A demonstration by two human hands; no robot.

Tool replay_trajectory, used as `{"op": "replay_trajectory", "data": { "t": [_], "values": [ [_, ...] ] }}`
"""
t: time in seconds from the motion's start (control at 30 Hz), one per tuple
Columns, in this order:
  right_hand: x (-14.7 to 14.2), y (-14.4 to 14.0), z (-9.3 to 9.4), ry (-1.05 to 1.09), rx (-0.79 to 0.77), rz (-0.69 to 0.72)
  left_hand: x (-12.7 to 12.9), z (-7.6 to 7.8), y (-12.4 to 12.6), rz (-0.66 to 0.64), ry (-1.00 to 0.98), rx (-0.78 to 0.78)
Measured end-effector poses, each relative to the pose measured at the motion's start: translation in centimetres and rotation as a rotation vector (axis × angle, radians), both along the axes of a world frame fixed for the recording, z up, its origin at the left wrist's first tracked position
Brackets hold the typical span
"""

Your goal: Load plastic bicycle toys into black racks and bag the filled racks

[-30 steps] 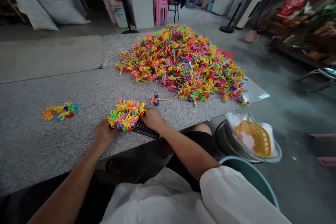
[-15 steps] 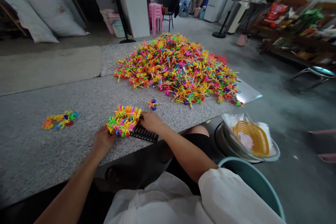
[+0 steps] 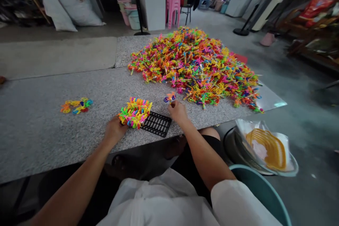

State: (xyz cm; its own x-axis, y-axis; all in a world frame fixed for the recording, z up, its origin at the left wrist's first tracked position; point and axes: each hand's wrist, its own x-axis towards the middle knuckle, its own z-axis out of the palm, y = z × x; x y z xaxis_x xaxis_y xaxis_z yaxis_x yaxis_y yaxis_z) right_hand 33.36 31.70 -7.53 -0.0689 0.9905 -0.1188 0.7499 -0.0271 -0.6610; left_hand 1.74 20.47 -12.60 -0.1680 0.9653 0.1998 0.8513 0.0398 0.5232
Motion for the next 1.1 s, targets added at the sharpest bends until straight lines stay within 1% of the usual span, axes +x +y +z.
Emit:
{"op": "replay_trajectory", "data": {
  "t": [0.07,0.1,0.13,0.17,0.2,0.27,0.33,0.4,0.47,0.63,0.8,1.1],
  "values": [
    [-1.2,-2.7,-0.6,0.318,-0.144,0.007,0.0,-0.1,0.0,-0.003,0.008,-0.006],
    [-1.9,-4.0,-1.0,0.444,-0.211,0.044,0.0,-0.2,0.0,-0.005,0.013,-0.013],
    [-2.7,-5.3,-1.3,0.53,-0.257,0.096,0.0,-0.2,0.0,-0.006,0.018,-0.021],
    [-3.4,-6.4,-1.5,0.563,-0.275,0.156,0.0,-0.3,0.0,-0.007,0.02,-0.028],
    [-4.2,-7.3,-1.7,0.544,-0.26,0.212,0.1,-0.2,0.0,-0.007,0.021,-0.032],
    [-5.2,-8.3,-1.9,0.393,-0.153,0.287,0.1,-0.2,-0.1,-0.015,0.009,-0.034],
    [-5.9,-8.6,-1.9,0.21,-0.02,0.321,0.2,0.0,-0.1,-0.032,-0.017,-0.027],
    [-6.2,-8.6,-1.8,0.087,0.062,0.351,0.3,0.1,-0.2,-0.048,-0.043,-0.024],
    [-6.5,-8.6,-1.7,0.001,0.098,0.377,0.4,0.2,-0.3,-0.048,-0.057,-0.022],
    [-7.2,-8.9,-1.6,-0.192,0.115,0.365,0.5,0.3,-0.3,-0.029,-0.04,-0.041],
    [-7.4,-9.1,-1.7,-0.24,0.14,0.413,0.4,0.3,-0.2,-0.017,-0.02,-0.057],
    [-6.9,-9.5,-2.5,-0.152,0.202,0.461,0.0,-0.1,-0.1,-0.044,-0.021,-0.042]
  ]
}}
